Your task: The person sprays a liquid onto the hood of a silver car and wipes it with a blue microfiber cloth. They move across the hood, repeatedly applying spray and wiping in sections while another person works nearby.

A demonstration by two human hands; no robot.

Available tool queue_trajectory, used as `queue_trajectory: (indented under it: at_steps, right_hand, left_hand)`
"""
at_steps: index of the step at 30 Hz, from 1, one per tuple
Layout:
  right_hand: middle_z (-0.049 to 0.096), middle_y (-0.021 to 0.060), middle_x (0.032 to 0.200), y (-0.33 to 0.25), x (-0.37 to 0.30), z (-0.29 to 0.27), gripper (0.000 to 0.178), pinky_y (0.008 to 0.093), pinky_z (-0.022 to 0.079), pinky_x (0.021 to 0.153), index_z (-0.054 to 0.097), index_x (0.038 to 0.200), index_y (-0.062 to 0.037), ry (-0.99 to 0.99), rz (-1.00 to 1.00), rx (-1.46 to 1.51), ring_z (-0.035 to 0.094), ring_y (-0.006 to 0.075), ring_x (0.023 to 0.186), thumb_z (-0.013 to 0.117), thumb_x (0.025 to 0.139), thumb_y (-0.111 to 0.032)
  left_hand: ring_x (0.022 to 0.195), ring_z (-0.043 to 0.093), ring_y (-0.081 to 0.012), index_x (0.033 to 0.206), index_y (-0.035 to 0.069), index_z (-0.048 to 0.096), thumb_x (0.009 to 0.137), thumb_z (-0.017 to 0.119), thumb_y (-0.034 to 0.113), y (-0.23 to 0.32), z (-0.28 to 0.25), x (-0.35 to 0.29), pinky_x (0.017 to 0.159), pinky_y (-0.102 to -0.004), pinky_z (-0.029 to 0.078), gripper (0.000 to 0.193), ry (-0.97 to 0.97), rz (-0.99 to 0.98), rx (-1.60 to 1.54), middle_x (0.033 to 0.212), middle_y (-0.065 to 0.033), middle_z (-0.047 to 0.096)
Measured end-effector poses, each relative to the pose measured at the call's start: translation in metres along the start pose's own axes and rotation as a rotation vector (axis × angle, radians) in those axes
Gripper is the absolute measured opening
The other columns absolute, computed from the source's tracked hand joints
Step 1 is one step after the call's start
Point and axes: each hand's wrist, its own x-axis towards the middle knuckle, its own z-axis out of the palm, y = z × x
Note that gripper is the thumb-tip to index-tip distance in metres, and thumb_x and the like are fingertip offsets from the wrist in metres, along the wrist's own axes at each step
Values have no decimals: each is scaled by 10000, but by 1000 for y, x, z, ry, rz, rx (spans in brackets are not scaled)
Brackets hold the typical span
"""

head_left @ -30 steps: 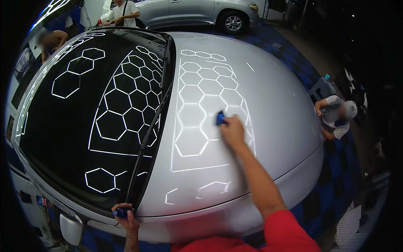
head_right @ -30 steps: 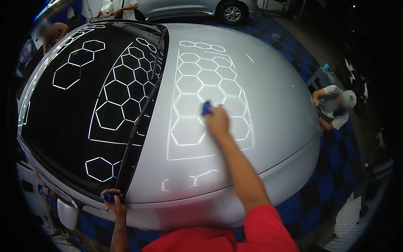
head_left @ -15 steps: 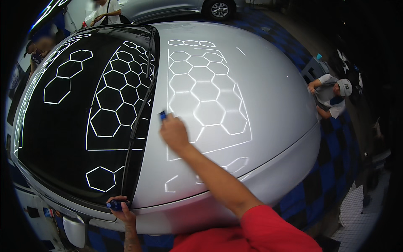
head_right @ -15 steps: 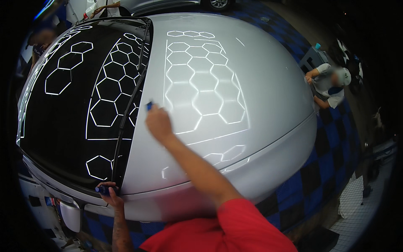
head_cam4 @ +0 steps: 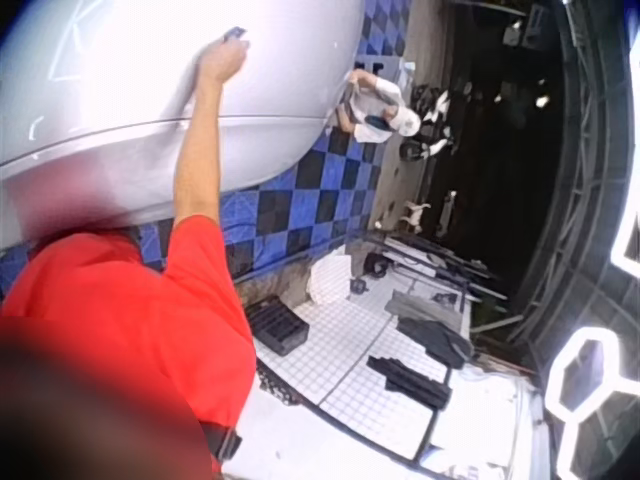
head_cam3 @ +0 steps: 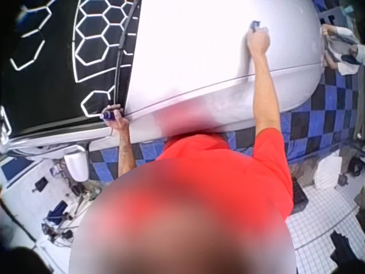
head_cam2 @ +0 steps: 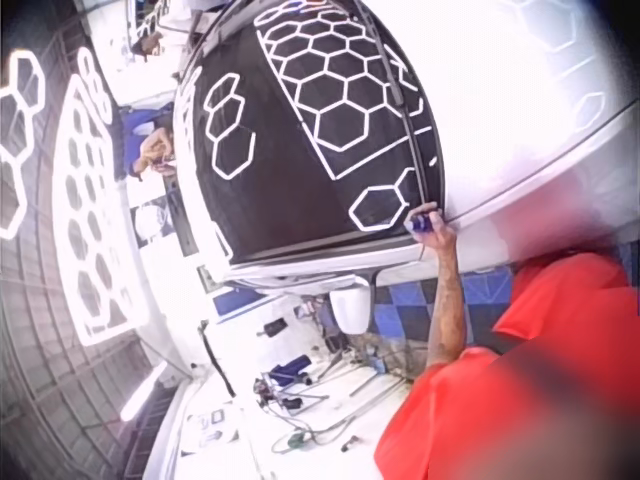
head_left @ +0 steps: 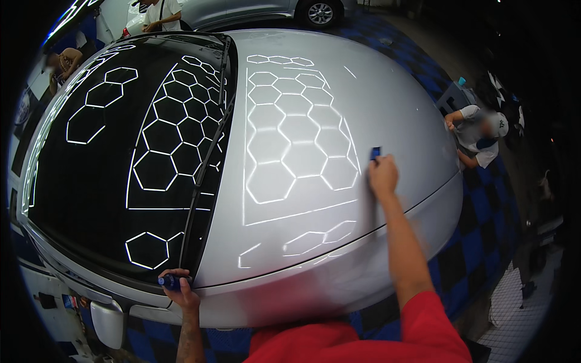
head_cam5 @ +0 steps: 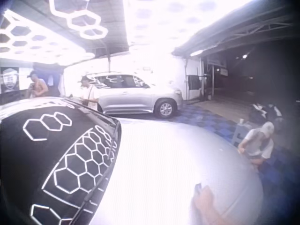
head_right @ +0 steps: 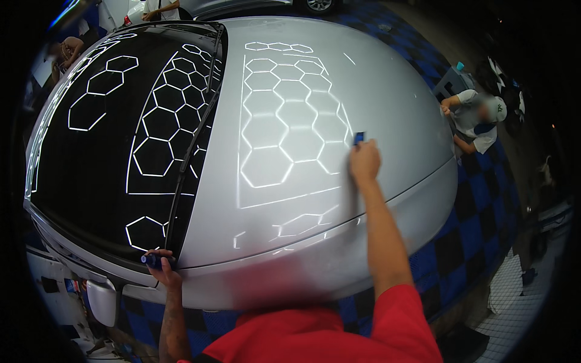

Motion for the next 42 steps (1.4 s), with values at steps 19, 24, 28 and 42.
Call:
queue_trajectory:
  at_steps: [19, 24, 28, 42]
  right_hand:
    - [594, 189, 939, 61, -48, -38, 233, 452, 470, 787, 674, 971, 7, -15, -3, -77, 589, 376, 884, 602, 845, -176]
    - [558, 175, 789, -73, -136, -8, 158, 489, 415, 656, 591, 760, 4, 3, -190, 130, 561, 374, 760, 587, 809, -146]
    - [536, 86, 767, -250, -259, -5, 75, 433, 341, 623, 557, 792, -71, -96, -611, 386, 528, 272, 711, 592, 779, -135]
    - [594, 155, 844, 12, -137, -60, 183, 486, 423, 736, 628, 844, -17, 82, 169, -7, 590, 357, 846, 551, 871, -181]
  left_hand:
    - [788, 569, -173, 1107, 8, 440, 845, 629, 284, 5, 3, -2, 734, -304, 461, 425, -119, 11, -125, 869, -117, 589]
    - [811, 556, -195, 1006, -1, 480, 837, 643, 295, 7, 5, 2, 763, -329, 451, 378, -172, 32, -77, 891, -121, 558]
    - [885, 538, -222, 989, 1, 476, 831, 639, 313, 9, 5, 11, 822, -352, 437, 386, -161, 104, -72, 943, -139, 527]
    - [1004, 522, -259, 1004, -4, 478, 844, 573, 317, 10, 4, 13, 935, -397, 374, 371, -207, 199, -46, 1040, -158, 551]
